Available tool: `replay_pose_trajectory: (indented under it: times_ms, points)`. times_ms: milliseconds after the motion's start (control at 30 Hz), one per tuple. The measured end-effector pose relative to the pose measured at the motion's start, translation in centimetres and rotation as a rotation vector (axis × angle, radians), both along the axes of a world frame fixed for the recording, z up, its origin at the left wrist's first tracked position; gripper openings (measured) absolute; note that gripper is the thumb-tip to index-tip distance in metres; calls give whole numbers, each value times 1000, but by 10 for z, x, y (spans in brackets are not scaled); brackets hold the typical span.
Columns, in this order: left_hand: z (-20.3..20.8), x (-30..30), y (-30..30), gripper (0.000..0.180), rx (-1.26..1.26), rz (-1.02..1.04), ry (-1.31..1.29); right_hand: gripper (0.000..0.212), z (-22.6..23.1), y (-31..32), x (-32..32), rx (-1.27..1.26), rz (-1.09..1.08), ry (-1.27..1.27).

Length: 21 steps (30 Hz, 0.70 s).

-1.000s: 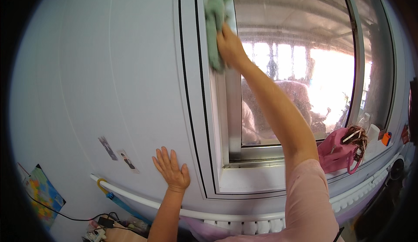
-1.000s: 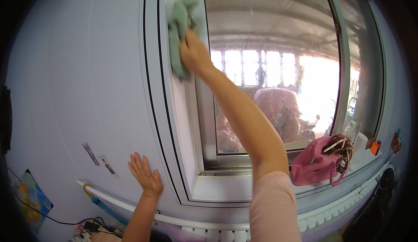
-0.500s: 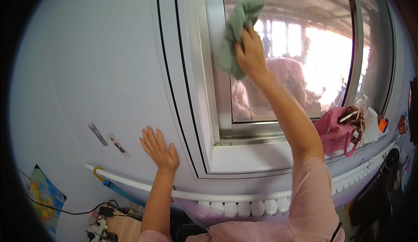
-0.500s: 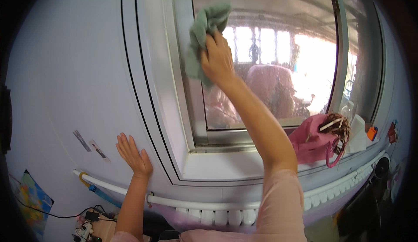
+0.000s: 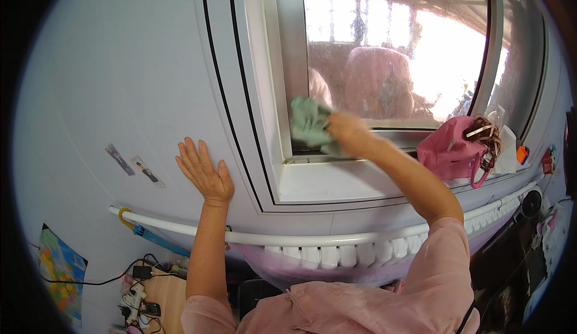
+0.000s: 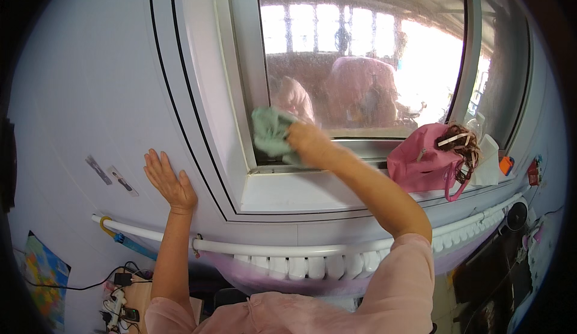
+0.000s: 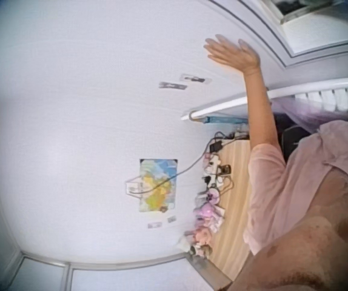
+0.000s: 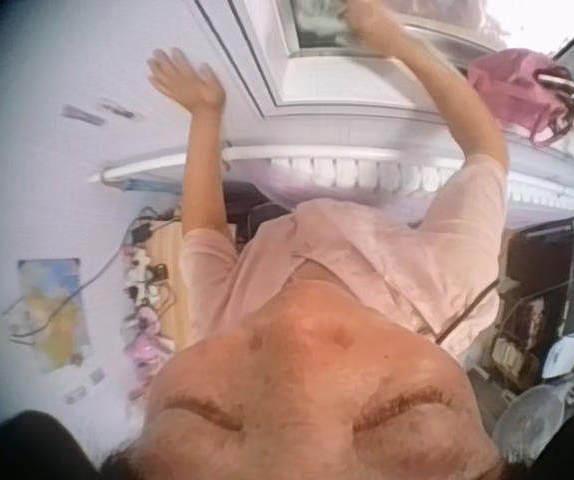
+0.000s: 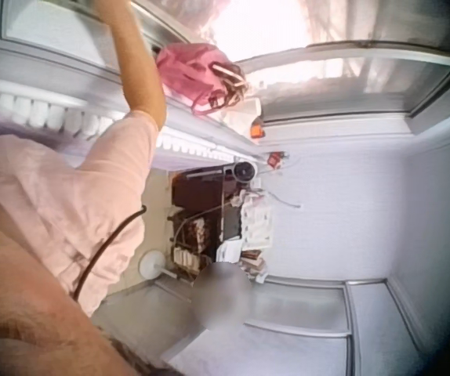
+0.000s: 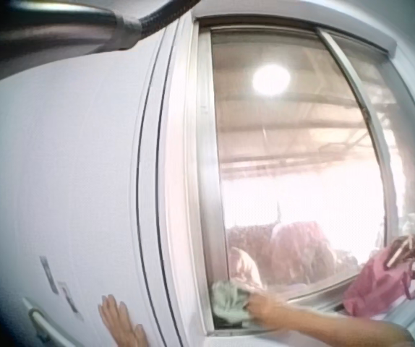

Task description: The person wipes a wooden desk, a white radiator, a window frame, and a dark wooden cabinet using a green cloth. The person moves around the room to reach different surfaces, wiping them methodically.

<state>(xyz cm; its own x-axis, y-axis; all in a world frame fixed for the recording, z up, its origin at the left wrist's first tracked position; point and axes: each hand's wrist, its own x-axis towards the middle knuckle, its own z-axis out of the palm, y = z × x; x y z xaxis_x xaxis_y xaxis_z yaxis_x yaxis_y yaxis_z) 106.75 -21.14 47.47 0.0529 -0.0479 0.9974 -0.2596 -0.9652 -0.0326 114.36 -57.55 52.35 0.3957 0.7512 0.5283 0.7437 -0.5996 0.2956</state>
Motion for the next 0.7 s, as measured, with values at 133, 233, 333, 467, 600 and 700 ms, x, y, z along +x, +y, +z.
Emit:
replay_pose_trajectory:
  times_ms: [133,233,333,467,600,700]
  points:
    - [-1,-7,9,55,1,25,-4,26,67,-29,-57,153,-243,221]
    - [2,-7,4,55,-3,1,-5,31,-1,-13,-53,257,-111,619]
    - [2,0,-1,55,-13,-15,-9,38,-67,43,-53,59,34,183]
    - [-1,4,-3,55,-17,-25,3,37,-47,80,-77,169,78,613]
    - [-2,-5,12,55,-4,17,0,39,-34,35,-102,175,-151,691]
    - [1,-10,10,55,-12,9,15,45,-51,-67,-124,455,-561,562]
